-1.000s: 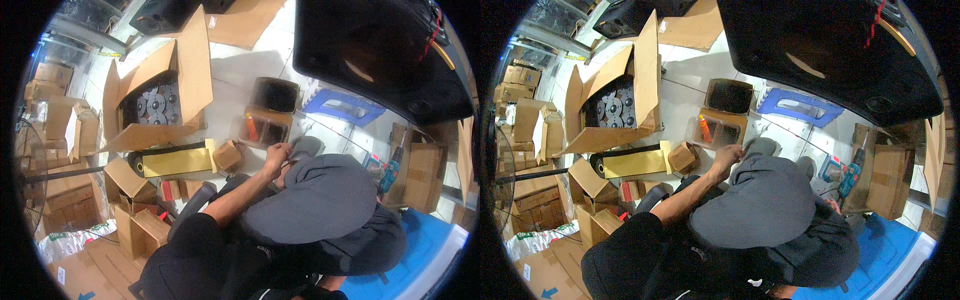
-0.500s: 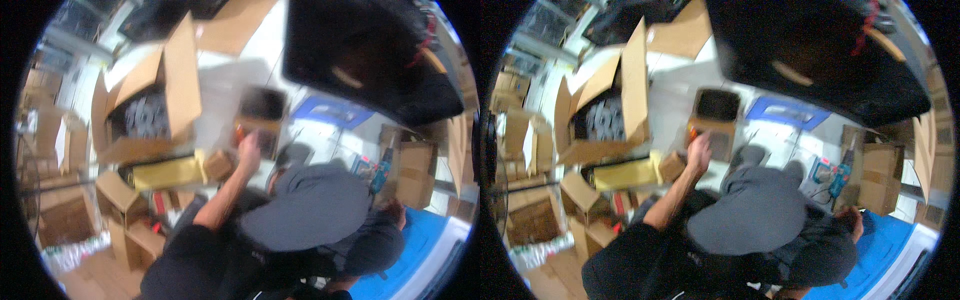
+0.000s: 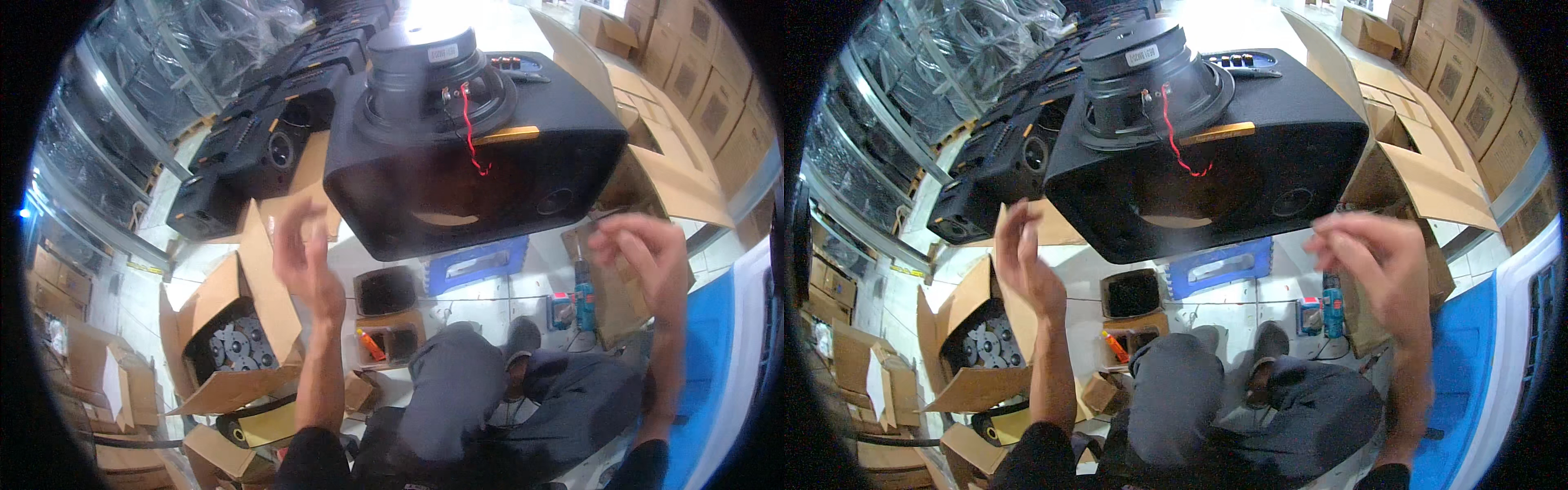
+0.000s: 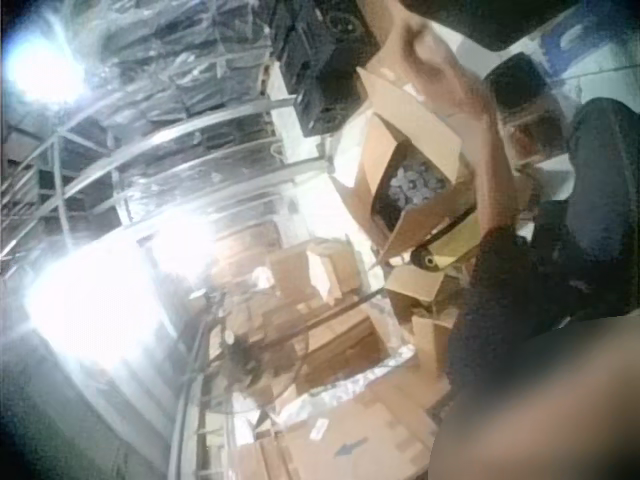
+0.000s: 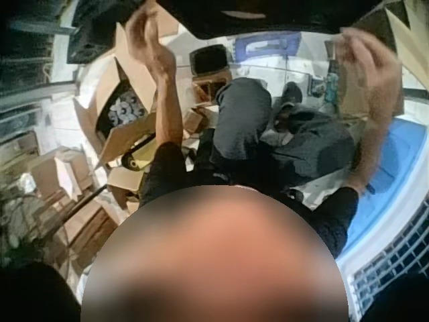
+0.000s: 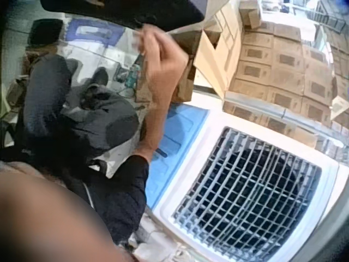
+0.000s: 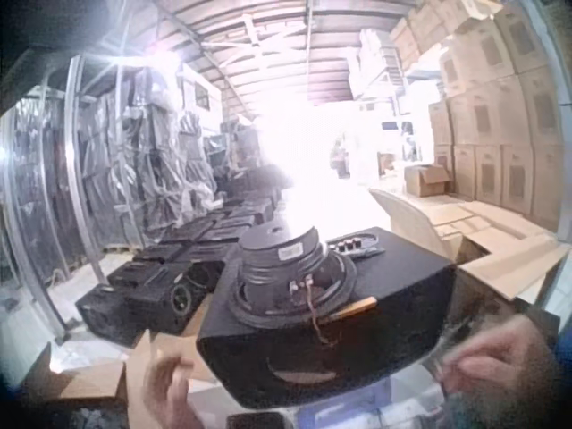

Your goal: The person assembles a speaker unit by securing a speaker driver into a housing using a cordless drill, then solders wires to the driver terminals, and finally installs a second speaker driver into the housing.

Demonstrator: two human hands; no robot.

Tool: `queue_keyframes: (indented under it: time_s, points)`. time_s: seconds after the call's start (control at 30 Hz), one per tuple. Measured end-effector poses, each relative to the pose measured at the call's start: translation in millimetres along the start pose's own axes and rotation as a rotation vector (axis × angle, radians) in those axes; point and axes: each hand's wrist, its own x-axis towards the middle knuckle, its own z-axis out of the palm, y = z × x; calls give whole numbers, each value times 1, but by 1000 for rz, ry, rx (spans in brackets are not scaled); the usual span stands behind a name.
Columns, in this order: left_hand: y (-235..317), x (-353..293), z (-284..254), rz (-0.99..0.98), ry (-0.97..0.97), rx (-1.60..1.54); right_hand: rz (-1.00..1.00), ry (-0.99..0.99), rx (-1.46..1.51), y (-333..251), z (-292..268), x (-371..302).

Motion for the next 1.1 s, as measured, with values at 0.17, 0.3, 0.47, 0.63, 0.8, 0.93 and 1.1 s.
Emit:
queue_keyframes:
  time_s: [0.17,0.3,0.47,0.63,0.8,0.93,1.1]
  points:
    - [44,79,62,29,-314,-58,-289,-125,-199,-37,34,85]
    - [64,120,102,129,-369,130,-423,24,-377,-33,35,133]
    - [61,135,132,143,-415,295,-558,127,-646,2,27,138]
    - [52,139,140,125,-467,362,-592,167,-601,33,21,139]
    - [55,174,143,104,-723,409,-632,226,-582,45,25,141]
    - [68,194,145,167,-968,522,-614,205,-641,42,25,138]
    - [79,200,154,98,-1121,551,-618,270,-784,39,33,131]
